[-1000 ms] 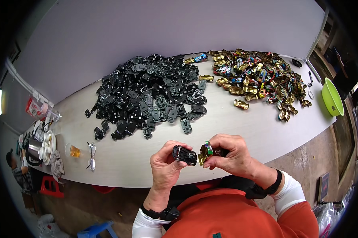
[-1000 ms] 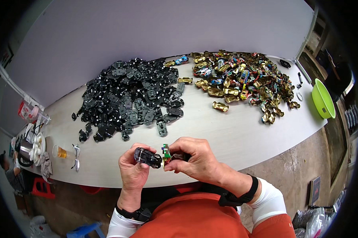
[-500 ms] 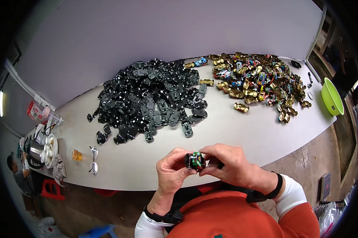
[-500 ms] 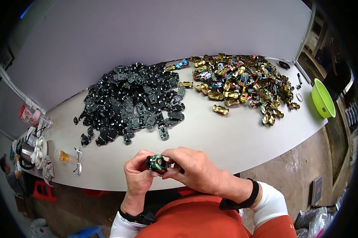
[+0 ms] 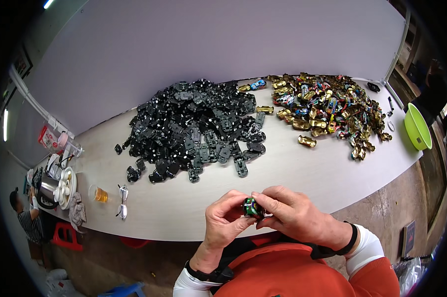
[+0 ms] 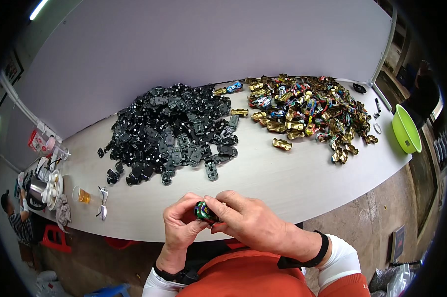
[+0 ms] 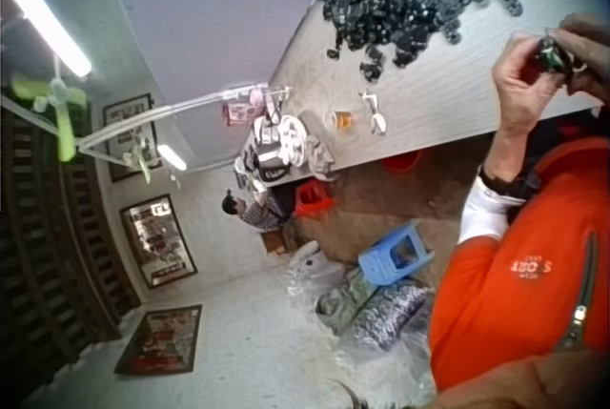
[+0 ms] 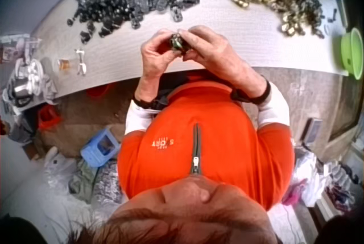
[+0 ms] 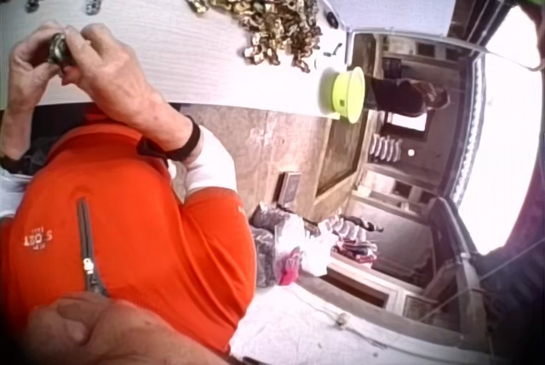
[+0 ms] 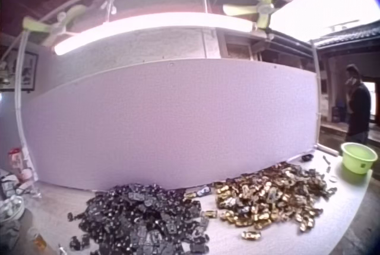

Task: The person assembles small keychains by hand at a workbench. They pick up a black plastic base and a small metal car charm, then press the two parts together to form a complete unit. The person repeats this process with multiple items, handling them one at a time.

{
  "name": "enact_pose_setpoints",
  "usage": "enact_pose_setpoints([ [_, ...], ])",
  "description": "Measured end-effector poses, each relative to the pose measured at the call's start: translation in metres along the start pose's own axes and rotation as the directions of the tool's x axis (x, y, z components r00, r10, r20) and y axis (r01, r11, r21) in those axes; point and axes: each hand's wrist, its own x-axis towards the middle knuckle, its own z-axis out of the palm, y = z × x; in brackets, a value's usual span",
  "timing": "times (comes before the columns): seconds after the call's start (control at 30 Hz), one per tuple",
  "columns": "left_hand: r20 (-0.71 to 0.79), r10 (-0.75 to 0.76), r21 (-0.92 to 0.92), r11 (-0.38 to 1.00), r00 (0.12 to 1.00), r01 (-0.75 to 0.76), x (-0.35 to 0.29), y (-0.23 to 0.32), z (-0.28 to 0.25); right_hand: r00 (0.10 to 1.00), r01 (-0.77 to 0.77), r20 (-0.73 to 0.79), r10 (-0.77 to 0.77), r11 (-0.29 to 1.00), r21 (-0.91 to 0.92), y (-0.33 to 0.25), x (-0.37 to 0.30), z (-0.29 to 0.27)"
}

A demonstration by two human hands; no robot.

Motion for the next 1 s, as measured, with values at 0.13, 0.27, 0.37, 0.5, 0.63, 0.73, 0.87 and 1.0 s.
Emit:
enact_pose_setpoints([
  [0.13, 0.043, 0.011, -0.03, 0.999, 0.999, -0.01, -0.001, 0.002, 0.003, 0.998, -0.048, 0.053, 0.045, 0.997, 0.068, -0.012, 0.003, -0.009],
  [0.27, 0.017, -0.057, -0.02, 0.998, 0.998, 0.057, -0.002, 0.007, 0.006, 0.996, 0.071, 0.051, -0.072, 0.997, 0.029, -0.007, -0.003, -0.01],
  [0.37, -0.031, -0.089, -0.065, 0.994, 0.996, 0.087, -0.001, 0.007, 0.01, 0.995, 0.101, -0.008, -0.101, 0.995, 0.024, -0.006, -0.004, -0.01],
  [0.5, -0.052, -0.102, -0.087, 0.991, 0.993, 0.097, -0.002, 0.006, 0.014, 0.995, 0.099, -0.004, -0.099, 0.995, 0.002, -0.005, -0.005, -0.011],
  [0.63, -0.027, -0.142, -0.092, 0.986, 0.989, 0.139, -0.003, 0.006, 0.015, 0.997, 0.062, 0.042, -0.062, 0.998, -0.009, -0.007, -0.006, -0.011],
  [0.73, 0.065, -0.132, -0.08, 0.987, 0.989, 0.137, 0.0, 0.005, 0.01, 0.994, 0.045, 0.098, -0.041, 0.998, -0.047, -0.011, -0.007, -0.011],
  [0.87, 0.098, -0.205, -0.121, 0.969, 0.974, 0.216, 0.006, 0.013, 0.009, 0.999, -0.003, 0.034, 0.001, 0.999, 0.037, -0.01, -0.003, -0.009],
  [1.0, 0.03, -0.232, -0.176, 0.956, 0.972, 0.233, 0.007, 0.017, 0.016, 0.985, -0.165, -0.002, 0.171, 0.955, 0.248, -0.006, -0.007, -0.004],
])
